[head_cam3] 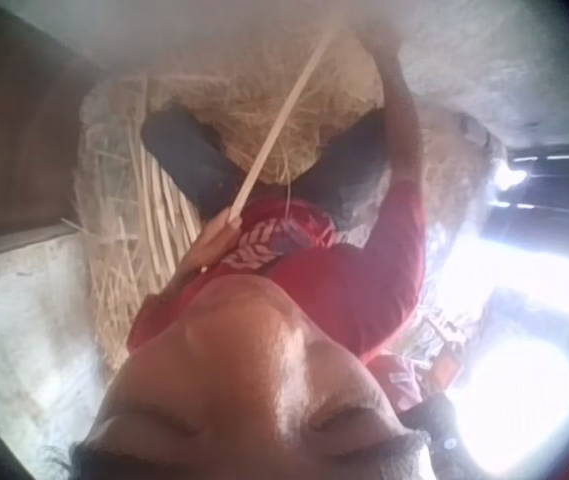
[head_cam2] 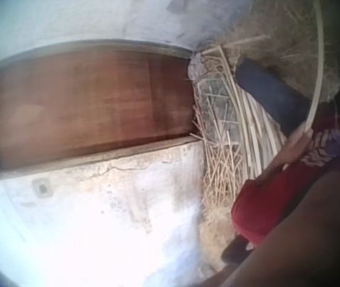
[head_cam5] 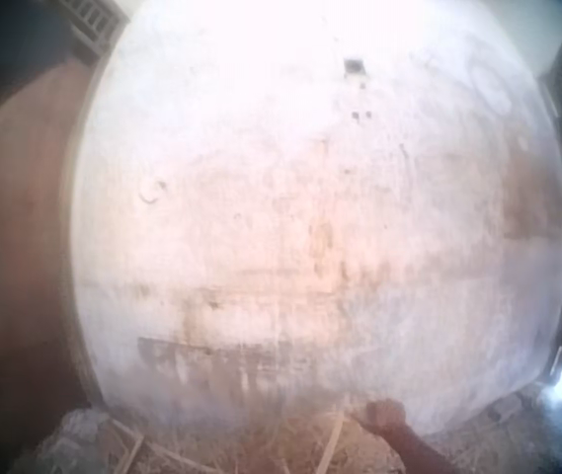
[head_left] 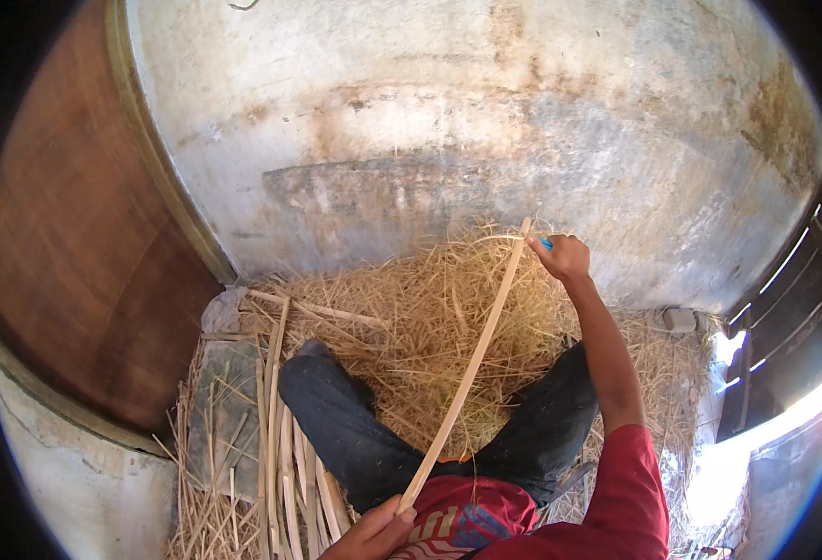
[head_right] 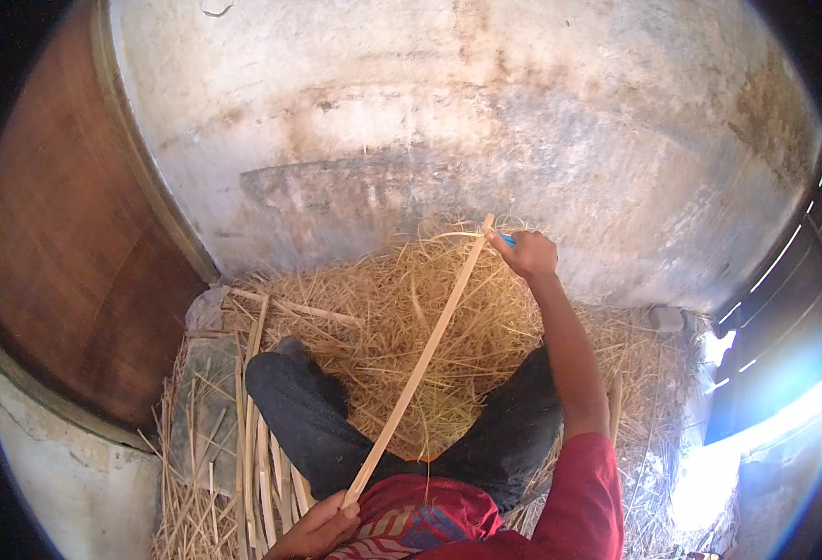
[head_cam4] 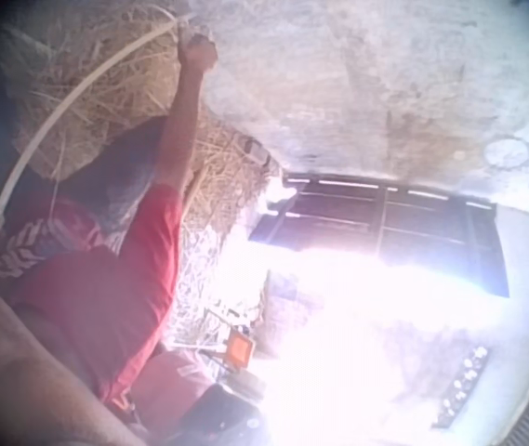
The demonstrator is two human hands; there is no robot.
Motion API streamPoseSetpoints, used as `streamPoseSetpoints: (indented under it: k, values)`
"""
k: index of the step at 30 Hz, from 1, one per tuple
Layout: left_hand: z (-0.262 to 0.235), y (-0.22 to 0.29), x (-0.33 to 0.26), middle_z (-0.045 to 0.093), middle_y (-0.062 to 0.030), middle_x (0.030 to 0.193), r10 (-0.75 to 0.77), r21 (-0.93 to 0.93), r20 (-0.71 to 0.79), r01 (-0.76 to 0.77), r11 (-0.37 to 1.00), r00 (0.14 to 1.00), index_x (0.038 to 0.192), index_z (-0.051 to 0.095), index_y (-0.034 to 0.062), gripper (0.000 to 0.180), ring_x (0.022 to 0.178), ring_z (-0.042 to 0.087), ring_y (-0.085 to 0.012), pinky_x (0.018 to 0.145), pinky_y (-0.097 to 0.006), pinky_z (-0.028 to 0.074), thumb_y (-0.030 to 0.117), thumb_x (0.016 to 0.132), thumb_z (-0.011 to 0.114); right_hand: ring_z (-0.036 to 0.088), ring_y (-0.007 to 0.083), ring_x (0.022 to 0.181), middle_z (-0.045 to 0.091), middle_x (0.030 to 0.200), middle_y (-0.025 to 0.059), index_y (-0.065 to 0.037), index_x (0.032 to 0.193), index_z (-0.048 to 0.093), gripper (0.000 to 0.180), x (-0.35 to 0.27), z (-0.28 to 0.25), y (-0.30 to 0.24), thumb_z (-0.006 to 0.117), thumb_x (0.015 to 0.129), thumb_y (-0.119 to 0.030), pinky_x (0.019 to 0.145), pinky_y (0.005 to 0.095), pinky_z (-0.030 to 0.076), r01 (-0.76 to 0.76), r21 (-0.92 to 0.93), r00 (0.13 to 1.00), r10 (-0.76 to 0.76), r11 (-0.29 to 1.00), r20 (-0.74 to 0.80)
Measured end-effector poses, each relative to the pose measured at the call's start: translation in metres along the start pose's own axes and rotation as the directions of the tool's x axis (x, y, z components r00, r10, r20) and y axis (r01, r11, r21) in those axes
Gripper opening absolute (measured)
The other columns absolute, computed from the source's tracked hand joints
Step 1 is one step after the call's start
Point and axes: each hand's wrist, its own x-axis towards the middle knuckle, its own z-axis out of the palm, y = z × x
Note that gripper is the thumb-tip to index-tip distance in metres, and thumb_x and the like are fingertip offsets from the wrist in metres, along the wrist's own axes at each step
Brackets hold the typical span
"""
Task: The person sits on a straw-covered floor and uses a utility knife to peel the outer layer off a long bamboo stick. They hold the stick with their left hand and scrape it with the knife in their right hand, creating thin strips of bamboo.
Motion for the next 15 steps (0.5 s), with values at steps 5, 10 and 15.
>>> streamPoseSetpoints:
  k: [5,10,15]
  values:
    - [-0.001,-0.008,-0.012,0.047,0.007,0.09,0.037,0.043,0.115,-0.042,0.998,0.993,0.125,0.046,0.0058,0.038,0.078,0.043,-0.0026,0.064,-0.02,0.036,0.034,0.099,0.043,0.062,0.0377,0.098,0.064,0.103,0.0243,0.003,0.102,0.065,0.09,0.024,0.01,0.07,0.027,0.083,-0.076,0.084,0.0468,0.047,-0.628,0.133,0.777,0.609,0.766,0.16]
    - [-0.005,-0.01,0.015,0.039,0.0038,0.061,-0.103,-0.076,-0.075,0.097,0.992,0.992,0.095,0.045,0.007,0.019,0.051,0.035,-0.0043,0.045,-0.021,0.029,0.025,0.1,0.04,0.063,0.0401,0.088,0.063,0.089,0.0297,0.002,0.089,0.066,0.082,-0.029,0.022,0.048,0.032,0.085,-0.073,0.081,0.0485,0.047,-0.314,0.134,0.941,0.289,0.94,0.177]
    - [-0.024,-0.008,0.053,0.042,0.0026,0.063,0.209,0.147,-0.128,-0.19,0.971,0.969,0.087,0.044,0.0072,0.025,0.052,0.038,-0.0053,0.046,-0.021,0.031,0.027,0.1,0.038,0.056,0.0308,0.049,0.056,0.053,0.0153,-0.006,0.074,0.068,0.065,-0.174,-0.025,-0.101,0.051,0.081,-0.068,0.051,0.042,0.046,0.112,0.616,0.939,-0.286,0.78,0.192]
